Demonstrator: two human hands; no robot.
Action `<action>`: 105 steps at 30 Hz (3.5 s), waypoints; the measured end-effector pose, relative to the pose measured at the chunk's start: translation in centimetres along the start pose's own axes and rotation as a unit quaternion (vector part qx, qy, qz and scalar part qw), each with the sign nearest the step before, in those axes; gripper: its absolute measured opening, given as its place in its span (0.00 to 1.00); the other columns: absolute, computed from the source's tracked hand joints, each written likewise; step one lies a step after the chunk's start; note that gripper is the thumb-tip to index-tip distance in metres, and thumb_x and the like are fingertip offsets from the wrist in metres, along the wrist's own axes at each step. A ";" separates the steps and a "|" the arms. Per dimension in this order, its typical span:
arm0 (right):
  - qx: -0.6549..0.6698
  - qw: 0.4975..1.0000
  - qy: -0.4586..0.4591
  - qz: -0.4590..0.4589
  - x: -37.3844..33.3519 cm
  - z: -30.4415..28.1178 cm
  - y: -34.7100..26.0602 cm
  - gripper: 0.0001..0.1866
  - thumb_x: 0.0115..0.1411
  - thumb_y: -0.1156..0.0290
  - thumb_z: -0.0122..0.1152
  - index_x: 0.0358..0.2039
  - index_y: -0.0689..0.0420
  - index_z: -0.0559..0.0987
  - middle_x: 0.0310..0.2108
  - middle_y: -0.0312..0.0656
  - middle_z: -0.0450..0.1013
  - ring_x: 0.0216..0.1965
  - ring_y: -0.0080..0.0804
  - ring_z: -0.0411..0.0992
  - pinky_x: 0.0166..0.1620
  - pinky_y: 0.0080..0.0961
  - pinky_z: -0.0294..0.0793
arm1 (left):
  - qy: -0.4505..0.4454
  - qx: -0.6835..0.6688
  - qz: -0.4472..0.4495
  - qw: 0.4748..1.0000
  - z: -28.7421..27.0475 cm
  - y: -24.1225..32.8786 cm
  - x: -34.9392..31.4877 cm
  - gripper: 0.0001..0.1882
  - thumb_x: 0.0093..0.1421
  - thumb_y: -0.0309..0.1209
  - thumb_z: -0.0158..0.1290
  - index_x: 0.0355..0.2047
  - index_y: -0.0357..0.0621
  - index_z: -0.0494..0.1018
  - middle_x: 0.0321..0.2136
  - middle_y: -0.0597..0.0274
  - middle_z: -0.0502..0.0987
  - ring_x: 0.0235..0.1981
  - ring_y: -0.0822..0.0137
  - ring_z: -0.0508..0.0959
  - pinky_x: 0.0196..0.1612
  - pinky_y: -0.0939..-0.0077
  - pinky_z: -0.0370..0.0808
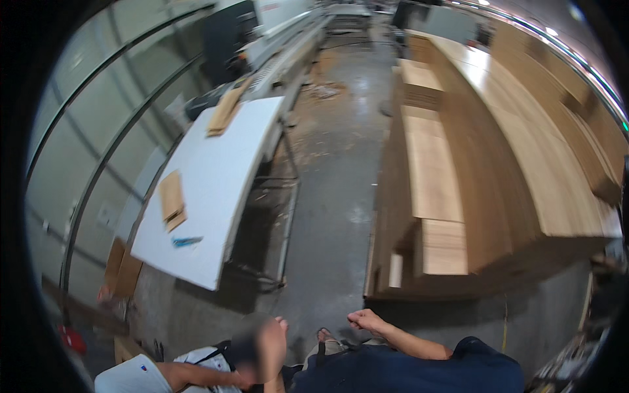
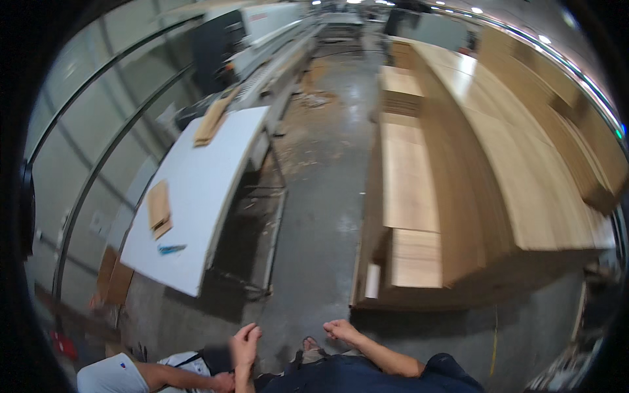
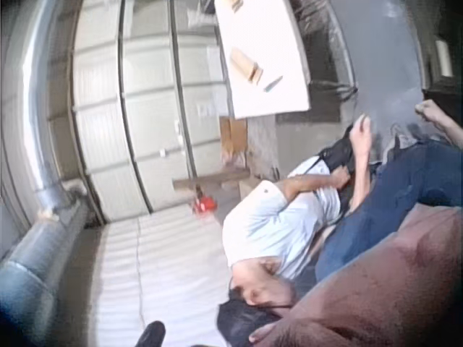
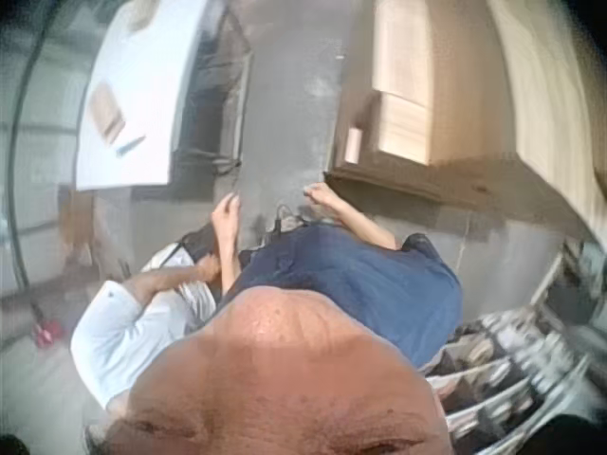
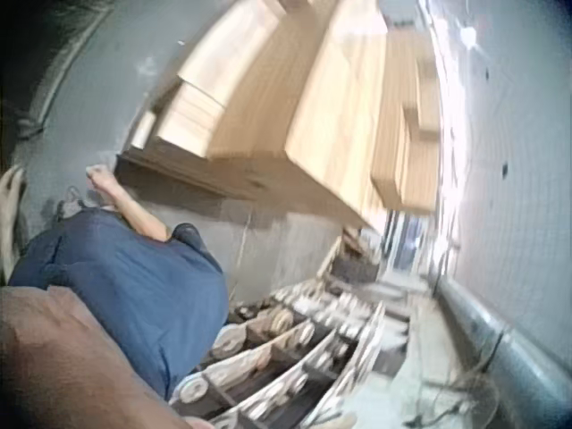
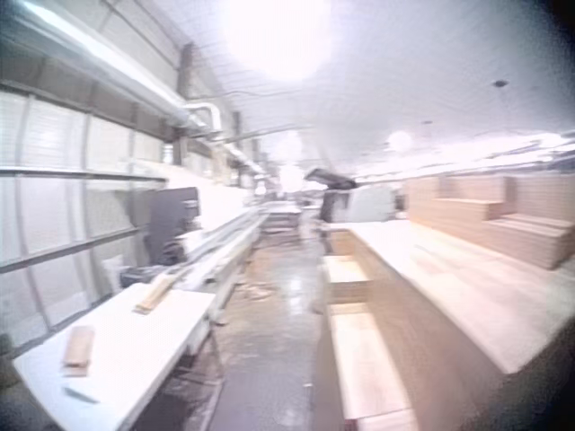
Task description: The person organizes wooden panels by hand, lifting them one at a time from a white table and placing them onto a large stack of similar panels.
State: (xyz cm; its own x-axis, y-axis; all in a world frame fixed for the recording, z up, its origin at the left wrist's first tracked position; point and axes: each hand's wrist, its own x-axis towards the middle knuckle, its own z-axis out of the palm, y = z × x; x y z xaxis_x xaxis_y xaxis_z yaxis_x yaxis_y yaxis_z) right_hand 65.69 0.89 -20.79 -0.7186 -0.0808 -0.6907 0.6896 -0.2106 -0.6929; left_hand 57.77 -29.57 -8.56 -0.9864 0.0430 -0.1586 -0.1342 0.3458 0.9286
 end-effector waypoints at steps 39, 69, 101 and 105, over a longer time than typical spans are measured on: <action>-0.077 0.974 -0.160 -0.143 86.8 11.3 -89.4 0.24 0.61 0.51 0.64 0.48 0.58 0.73 0.37 0.43 0.75 0.40 0.36 0.74 0.40 0.30 0.75 | 0.471 0.043 -0.183 0.862 1.8 5.7 65.6 0.08 0.60 0.35 0.54 0.30 0.44 0.77 0.24 0.57 0.79 0.28 0.53 0.79 0.32 0.57 0.73; -0.262 0.918 -0.267 0.132 74.7 6.9 -87.0 0.15 0.65 0.59 0.61 0.39 0.61 0.79 0.29 0.42 0.78 0.28 0.27 0.75 0.35 0.31 0.77 | 0.326 0.375 -0.181 0.848 12.0 16.6 92.1 0.40 0.62 0.48 0.53 0.66 0.36 0.56 0.69 0.36 0.47 0.71 0.40 0.44 0.69 0.40 0.41; -0.517 0.577 -0.083 -0.627 92.0 16.2 -99.4 0.24 0.59 0.61 0.65 0.51 0.61 0.75 0.52 0.56 0.71 0.52 0.56 0.68 0.54 0.45 0.67 | 0.480 0.186 -0.192 0.835 0.9 16.2 108.3 0.45 0.57 0.42 0.58 0.64 0.23 0.52 0.56 0.29 0.64 0.61 0.37 0.62 0.61 0.48 0.61; -0.556 0.477 -0.210 -0.647 89.4 16.7 -97.0 0.28 0.63 0.58 0.58 0.60 0.59 0.69 0.65 0.57 0.59 0.65 0.64 0.53 0.67 0.51 0.51 | 0.578 0.048 -0.219 0.785 1.2 17.3 109.3 0.41 0.53 0.32 0.58 0.61 0.21 0.54 0.46 0.34 0.73 0.49 0.39 0.73 0.52 0.54 0.70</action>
State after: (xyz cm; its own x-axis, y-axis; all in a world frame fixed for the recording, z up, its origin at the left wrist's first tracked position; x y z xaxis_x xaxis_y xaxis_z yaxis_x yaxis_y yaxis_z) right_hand -66.90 -2.18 -11.87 -0.3999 -0.8221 0.4053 -0.9035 0.2793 -0.3250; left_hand -52.27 -17.79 -10.24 -0.2827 -0.9592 0.0055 -0.5318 0.1615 0.8313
